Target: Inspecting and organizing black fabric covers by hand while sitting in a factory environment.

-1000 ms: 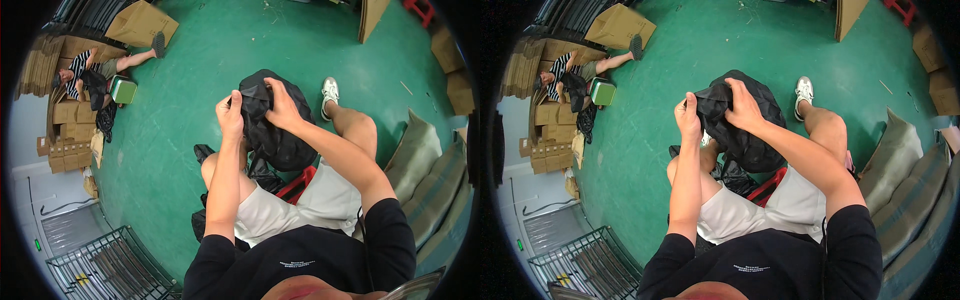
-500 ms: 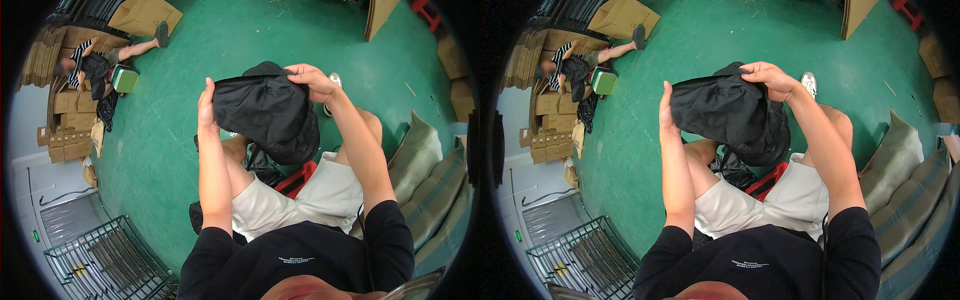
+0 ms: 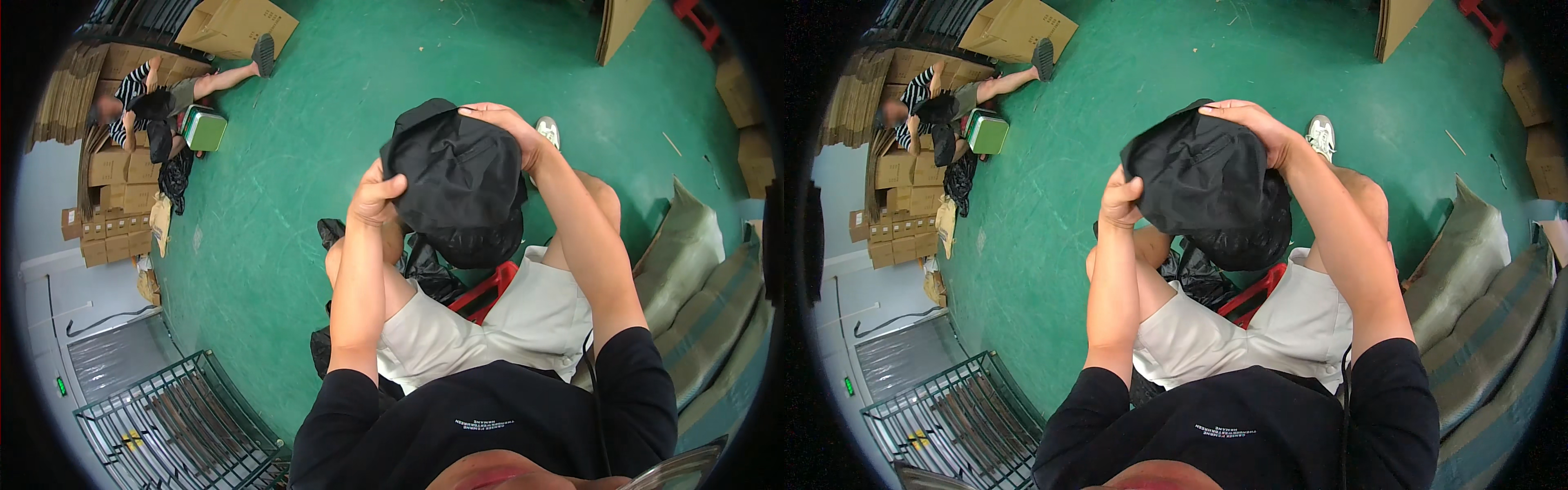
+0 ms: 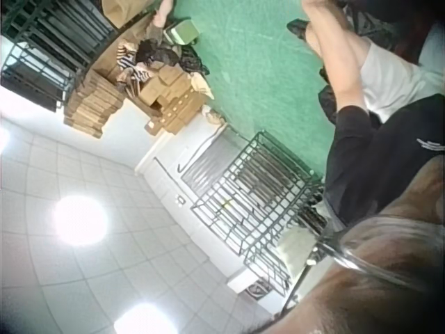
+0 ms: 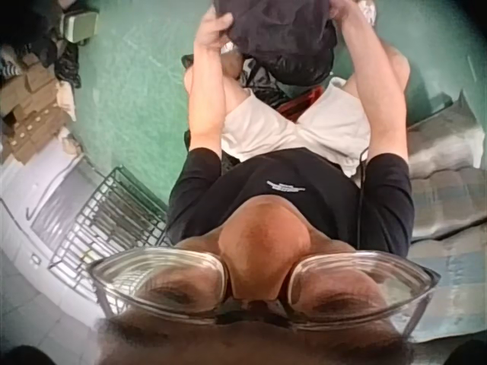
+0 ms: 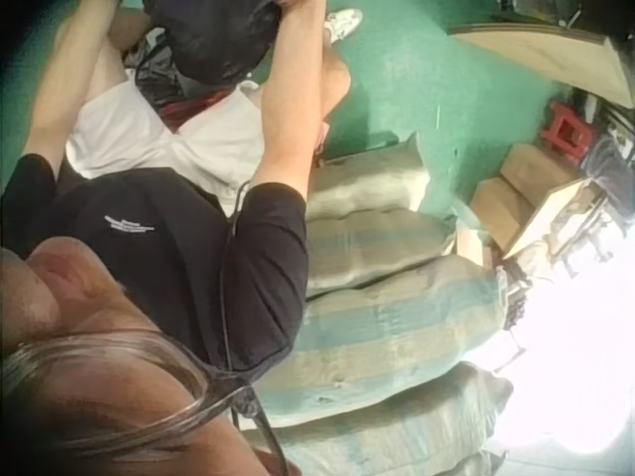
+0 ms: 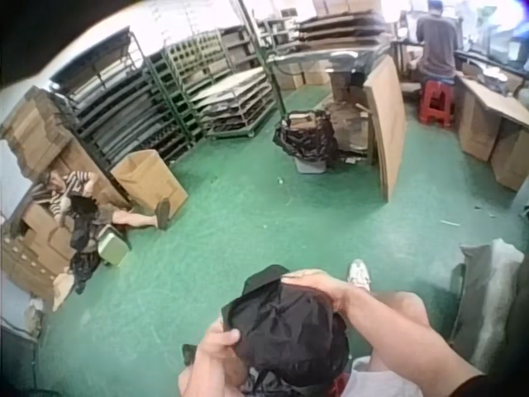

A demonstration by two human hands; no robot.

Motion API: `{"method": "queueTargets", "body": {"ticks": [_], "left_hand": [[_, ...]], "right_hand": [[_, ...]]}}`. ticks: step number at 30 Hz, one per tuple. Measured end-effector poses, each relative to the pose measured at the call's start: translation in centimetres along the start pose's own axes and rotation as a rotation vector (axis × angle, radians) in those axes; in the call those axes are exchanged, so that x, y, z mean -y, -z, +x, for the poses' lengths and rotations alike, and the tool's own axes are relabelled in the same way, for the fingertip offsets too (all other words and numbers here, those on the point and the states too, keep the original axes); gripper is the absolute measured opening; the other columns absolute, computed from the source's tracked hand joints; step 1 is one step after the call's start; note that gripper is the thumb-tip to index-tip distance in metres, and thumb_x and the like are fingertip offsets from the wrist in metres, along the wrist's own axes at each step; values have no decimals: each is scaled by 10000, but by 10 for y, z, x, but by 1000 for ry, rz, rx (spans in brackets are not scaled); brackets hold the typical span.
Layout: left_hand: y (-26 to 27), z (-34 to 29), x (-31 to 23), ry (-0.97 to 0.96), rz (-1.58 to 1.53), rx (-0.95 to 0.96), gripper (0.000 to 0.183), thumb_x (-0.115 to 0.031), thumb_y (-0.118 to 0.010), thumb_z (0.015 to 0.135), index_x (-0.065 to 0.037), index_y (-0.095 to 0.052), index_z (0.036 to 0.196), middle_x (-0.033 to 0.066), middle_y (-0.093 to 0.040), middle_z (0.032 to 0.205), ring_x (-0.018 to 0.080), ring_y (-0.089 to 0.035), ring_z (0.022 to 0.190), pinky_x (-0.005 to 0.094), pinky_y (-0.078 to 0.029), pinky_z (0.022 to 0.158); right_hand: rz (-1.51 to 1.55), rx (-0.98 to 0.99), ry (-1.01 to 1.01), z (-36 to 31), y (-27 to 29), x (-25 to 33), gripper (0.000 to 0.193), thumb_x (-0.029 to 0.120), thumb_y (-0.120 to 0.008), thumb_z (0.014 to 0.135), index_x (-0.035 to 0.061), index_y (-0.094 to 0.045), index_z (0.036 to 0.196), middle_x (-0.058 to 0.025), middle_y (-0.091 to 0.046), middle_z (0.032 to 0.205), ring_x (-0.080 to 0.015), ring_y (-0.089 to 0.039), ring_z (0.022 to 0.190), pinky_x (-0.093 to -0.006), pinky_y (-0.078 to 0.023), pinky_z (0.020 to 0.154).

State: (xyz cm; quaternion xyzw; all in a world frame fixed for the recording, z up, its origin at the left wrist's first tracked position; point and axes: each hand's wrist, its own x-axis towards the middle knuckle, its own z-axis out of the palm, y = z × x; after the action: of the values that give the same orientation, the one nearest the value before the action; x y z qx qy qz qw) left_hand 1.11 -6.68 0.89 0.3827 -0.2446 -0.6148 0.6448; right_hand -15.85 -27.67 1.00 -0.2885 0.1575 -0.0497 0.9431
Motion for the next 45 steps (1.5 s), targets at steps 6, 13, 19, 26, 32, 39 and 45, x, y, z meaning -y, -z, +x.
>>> {"method": "queueTargets", "body": {"ticks": [6,13,19,26,32,39,45], "left_hand": [[12,10,-3,-297,-555,314,592,-423,-415,1000,33,-453,1375,201,-512,1386,346,-528,1242,484,-369,1094],[4,5,-17,-291,-592,138,567,-431,-381,1005,35,-584,1257,206,-580,1310,359,-540,1226,501,-367,1084],[12,5,-20,-281,-626,228,581,-445,-356,1010,28,-594,1250,200,-580,1311,360,-535,1228,497,-357,1092],[24,7,-25,-447,-547,-29,538,-417,-370,1014,-2,-576,1287,177,-574,1327,355,-531,1235,494,-372,1085],[29,-4,-24,-395,-391,94,609,-283,-615,905,31,-434,1394,181,-506,1398,347,-504,1268,464,-361,1108],[36,-8,-17,-427,-313,33,638,-197,-620,887,30,-365,1425,184,-469,1427,334,-496,1280,465,-393,1087],[29,4,-14,-405,-533,-16,505,-264,-528,973,32,-448,1374,212,-523,1368,350,-545,1225,486,-430,1058]], "right_hand": [[-215,183,24,4,8,-4,91,107,-597,901,30,-629,937,-13,-658,855,-88,-627,729,-243,-522,669],[-766,-267,69,15,17,-8,123,110,-523,946,61,-635,939,26,-615,810,-67,-565,720,-232,-457,643],[-133,-80,173,13,20,-5,147,138,-523,970,25,-615,952,-7,-654,873,-96,-596,751,-253,-499,682],[-61,137,92,6,21,2,241,89,-521,908,-10,-585,1118,-88,-662,1058,-162,-648,972,-289,-515,878],[129,41,355,-3,15,14,242,52,-539,915,33,-577,1154,-63,-662,1032,-177,-638,961,-327,-513,876],[-34,-258,266,4,22,11,169,65,-487,975,55,-528,1139,-89,-641,1010,-168,-627,917,-300,-530,806],[44,-234,125,2,2,2,252,11,-543,898,32,-504,1146,-112,-540,1061,-229,-563,932,-367,-493,846]]}}
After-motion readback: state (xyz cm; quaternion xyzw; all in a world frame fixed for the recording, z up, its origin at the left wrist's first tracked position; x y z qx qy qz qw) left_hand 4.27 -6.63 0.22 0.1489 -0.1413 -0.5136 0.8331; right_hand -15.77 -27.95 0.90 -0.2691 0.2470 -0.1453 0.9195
